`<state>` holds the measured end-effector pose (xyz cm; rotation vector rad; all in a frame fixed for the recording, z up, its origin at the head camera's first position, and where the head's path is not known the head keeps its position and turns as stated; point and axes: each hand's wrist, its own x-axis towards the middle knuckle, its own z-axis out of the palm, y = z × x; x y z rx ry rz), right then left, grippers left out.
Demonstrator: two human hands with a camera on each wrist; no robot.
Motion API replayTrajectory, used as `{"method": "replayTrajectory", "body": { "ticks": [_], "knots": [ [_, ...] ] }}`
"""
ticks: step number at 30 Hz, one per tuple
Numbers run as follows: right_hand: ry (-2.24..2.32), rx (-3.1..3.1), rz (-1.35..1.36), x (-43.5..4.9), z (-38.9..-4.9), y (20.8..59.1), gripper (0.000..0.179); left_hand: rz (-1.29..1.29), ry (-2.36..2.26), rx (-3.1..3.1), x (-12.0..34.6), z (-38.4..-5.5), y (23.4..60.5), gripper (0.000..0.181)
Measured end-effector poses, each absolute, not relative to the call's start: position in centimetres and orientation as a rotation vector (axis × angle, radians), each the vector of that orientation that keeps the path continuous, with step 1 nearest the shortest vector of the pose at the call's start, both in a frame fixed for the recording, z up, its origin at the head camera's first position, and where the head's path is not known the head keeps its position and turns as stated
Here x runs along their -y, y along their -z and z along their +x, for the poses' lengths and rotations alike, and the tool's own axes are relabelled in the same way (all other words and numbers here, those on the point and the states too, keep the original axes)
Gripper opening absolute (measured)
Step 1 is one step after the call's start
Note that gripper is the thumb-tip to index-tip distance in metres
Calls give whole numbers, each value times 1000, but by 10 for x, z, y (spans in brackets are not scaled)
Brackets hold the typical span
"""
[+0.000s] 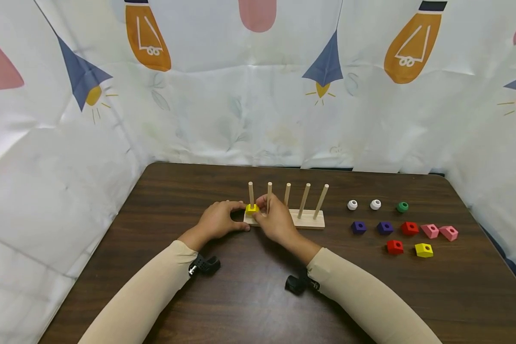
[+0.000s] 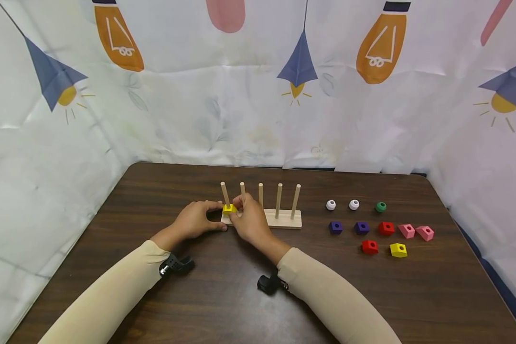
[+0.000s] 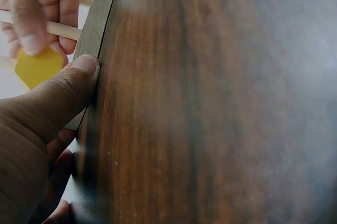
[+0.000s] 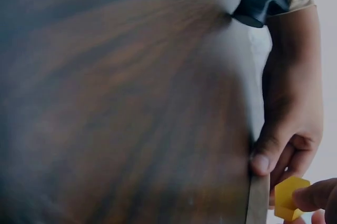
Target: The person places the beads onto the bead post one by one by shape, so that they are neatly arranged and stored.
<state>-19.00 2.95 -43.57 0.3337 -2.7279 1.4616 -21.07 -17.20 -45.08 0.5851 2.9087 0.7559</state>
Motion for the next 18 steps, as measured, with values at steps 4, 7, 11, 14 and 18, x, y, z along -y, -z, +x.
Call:
{"method": "replayTrajectory", "body": {
  "ticks": [4, 7, 11, 14, 18],
  "knots": [
    [-1436, 2733, 343, -30, -190, 438, 28, 585, -760, -2909, 172, -211, 450, 61],
    [-1442, 2721, 346, -30, -190, 438, 28, 587, -760, -2906, 172, -212, 450, 61],
    [-1448, 2731, 346, -30, -190, 439, 29, 590, -762, -2906, 172, -211, 449, 60],
    [-1457, 2742, 344, -31, -190, 439, 32, 594, -763, -2907, 172, -210, 449, 59],
    [-1489, 2765, 364, -34, -187, 434, 43, 594, -761, -2905, 172, -210, 449, 60]
  ]
}}
